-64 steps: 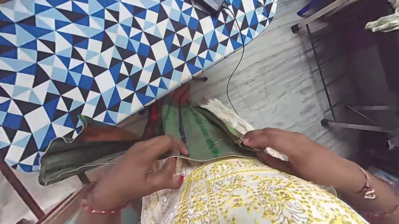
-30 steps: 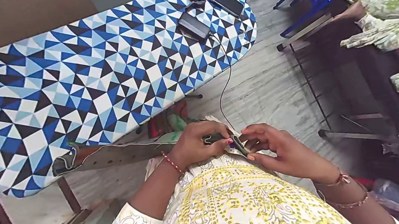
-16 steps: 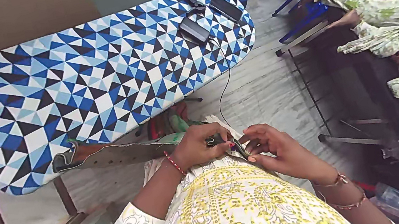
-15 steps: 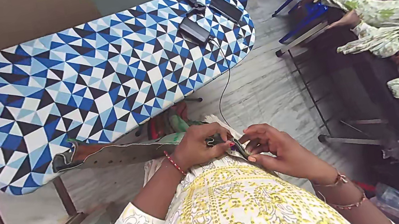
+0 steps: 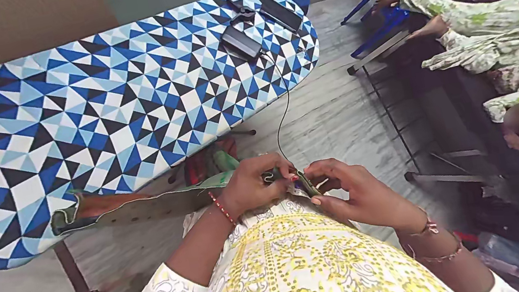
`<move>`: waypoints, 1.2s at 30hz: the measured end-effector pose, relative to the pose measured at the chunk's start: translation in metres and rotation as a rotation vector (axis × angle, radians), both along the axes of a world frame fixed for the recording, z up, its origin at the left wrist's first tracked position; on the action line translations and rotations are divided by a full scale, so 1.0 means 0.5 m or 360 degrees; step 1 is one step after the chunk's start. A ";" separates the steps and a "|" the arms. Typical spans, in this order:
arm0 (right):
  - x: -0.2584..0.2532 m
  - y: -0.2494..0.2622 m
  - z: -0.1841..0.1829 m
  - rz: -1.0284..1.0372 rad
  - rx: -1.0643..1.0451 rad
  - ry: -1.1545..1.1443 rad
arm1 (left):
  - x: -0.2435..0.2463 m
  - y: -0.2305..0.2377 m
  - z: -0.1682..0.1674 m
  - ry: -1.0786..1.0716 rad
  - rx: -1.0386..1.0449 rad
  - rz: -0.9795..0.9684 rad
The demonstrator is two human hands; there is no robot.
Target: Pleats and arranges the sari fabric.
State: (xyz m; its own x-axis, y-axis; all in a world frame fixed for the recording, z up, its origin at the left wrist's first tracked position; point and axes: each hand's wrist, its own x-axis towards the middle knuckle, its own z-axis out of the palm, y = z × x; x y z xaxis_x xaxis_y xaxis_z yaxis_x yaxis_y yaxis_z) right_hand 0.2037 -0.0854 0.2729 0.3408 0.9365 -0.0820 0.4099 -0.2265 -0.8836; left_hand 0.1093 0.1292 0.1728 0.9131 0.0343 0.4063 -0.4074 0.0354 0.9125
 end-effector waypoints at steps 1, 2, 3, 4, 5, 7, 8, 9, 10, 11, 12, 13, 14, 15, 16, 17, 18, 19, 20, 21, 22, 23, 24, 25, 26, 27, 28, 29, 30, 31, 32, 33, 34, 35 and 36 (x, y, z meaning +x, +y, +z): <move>0.002 0.003 0.004 0.0009 -0.0014 -0.0018 | 0.002 0.001 0.002 0.0013 0.0006 0.0002; 0.005 0.005 0.008 0.0024 -0.0020 -0.0028 | 0.004 0.002 0.004 0.0026 0.0018 0.0001; 0.007 0.006 0.012 0.0039 -0.0025 -0.0028 | 0.005 0.003 0.006 0.0038 0.0030 0.0001; 0.010 0.007 0.014 0.0048 -0.0030 -0.0023 | 0.006 0.004 0.007 0.0042 0.0037 0.0002; 0.013 0.008 0.015 0.0051 -0.0033 -0.0017 | 0.008 0.004 0.007 0.0045 0.0040 0.0005; 0.016 0.011 0.018 0.0054 -0.0039 -0.0005 | 0.009 0.005 0.008 0.0064 0.0039 0.0015; 0.017 0.013 0.019 0.0055 -0.0043 -0.0005 | 0.009 0.006 0.009 0.0073 0.0036 0.0018; 0.018 0.014 0.020 0.0057 -0.0051 -0.0010 | 0.010 0.006 0.009 0.0080 0.0027 0.0017; 0.018 0.017 0.021 0.0064 -0.0061 -0.0021 | 0.010 0.007 0.008 0.0083 0.0019 0.0010; 0.018 0.020 0.021 0.0071 -0.0068 -0.0033 | 0.010 0.009 0.009 0.0090 0.0015 0.0001; 0.017 0.022 0.021 0.0074 -0.0068 -0.0047 | 0.010 0.011 0.010 0.0102 0.0012 -0.0007; 0.018 0.023 0.020 0.0079 -0.0059 -0.0052 | 0.011 0.014 0.012 0.0118 0.0012 -0.0012; 0.020 0.024 0.019 0.0086 -0.0043 -0.0045 | 0.011 0.016 0.013 0.0132 0.0005 -0.0018; 0.023 0.025 0.018 0.0097 -0.0029 -0.0019 | 0.011 0.019 0.014 0.0139 -0.0008 -0.0027; 0.027 0.025 0.018 0.0106 -0.0021 0.0017 | 0.012 0.023 0.014 0.0142 -0.0027 -0.0044; 0.031 0.026 0.018 0.0110 -0.0023 0.0048 | 0.014 0.028 0.015 0.0149 -0.0047 -0.0072; 0.034 0.028 0.018 0.0115 -0.0024 0.0067 | 0.015 0.033 0.016 0.0160 -0.0062 -0.0112; 0.036 0.028 0.017 0.0124 -0.0024 0.0077 | 0.017 0.038 0.017 0.0176 -0.0073 -0.0156; 0.037 0.029 0.016 0.0131 -0.0023 0.0077 | 0.019 0.044 0.019 0.0192 -0.0075 -0.0198; 0.038 0.030 0.014 0.0138 -0.0020 0.0081 | 0.021 0.049 0.021 0.0202 -0.0073 -0.0231; 0.039 0.031 0.013 0.0144 -0.0019 0.0084 | 0.024 0.052 0.022 0.0200 -0.0064 -0.0253; 0.040 0.031 0.012 0.0149 -0.0017 0.0083 | 0.026 0.055 0.023 0.0193 -0.0055 -0.0272; 0.041 0.032 0.011 0.0154 -0.0009 0.0076 | 0.028 0.058 0.023 0.0188 -0.0047 -0.0284; 0.042 0.032 0.010 0.0158 -0.0002 0.0066 | 0.029 0.060 0.024 0.0190 -0.0045 -0.0293; 0.043 0.033 0.011 0.0158 0.0003 0.0051 | 0.030 0.061 0.026 0.0198 -0.0043 -0.0300; 0.044 0.034 0.012 0.0156 0.0005 0.0034 | 0.032 0.062 0.027 0.0202 -0.0045 -0.0303; 0.045 0.034 0.012 0.0153 0.0001 0.0017 | 0.035 0.063 0.026 0.0194 -0.0049 -0.0308; 0.046 0.034 0.012 0.0148 -0.0004 -0.0007 | 0.037 0.063 0.026 0.0180 -0.0055 -0.0310; 0.046 0.034 0.012 0.0139 -0.0007 -0.0039 | 0.039 0.064 0.026 0.0168 -0.0058 -0.0309; 0.045 0.034 0.012 0.0130 -0.0013 -0.0077 | 0.041 0.064 0.026 0.0157 -0.0065 -0.0303; 0.044 0.035 0.012 0.0115 -0.0016 -0.0125 | 0.042 0.064 0.026 0.0147 -0.0072 -0.0296; 0.042 0.036 0.013 0.0098 -0.0024 -0.0185 | 0.044 0.064 0.028 0.0143 -0.0071 -0.0287; 0.040 0.037 0.014 0.0080 -0.0028 -0.0249 | 0.046 0.064 0.030 0.0152 -0.0060 -0.0277; 0.038 0.038 0.015 0.0063 -0.0028 -0.0293 | 0.047 0.064 0.034 0.0176 -0.0050 -0.0267; 0.036 0.039 0.017 0.0050 -0.0025 -0.0309 | 0.049 0.065 0.035 0.0196 -0.0043 -0.0264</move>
State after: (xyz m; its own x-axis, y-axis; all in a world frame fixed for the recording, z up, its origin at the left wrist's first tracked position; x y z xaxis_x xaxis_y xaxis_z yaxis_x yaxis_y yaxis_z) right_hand 0.2220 -0.0661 0.2816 0.3221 0.9462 -0.0320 0.5792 -0.2237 -0.7839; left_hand 0.1338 0.1618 0.1905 0.9497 -0.1117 0.2924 -0.2795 0.1177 0.9529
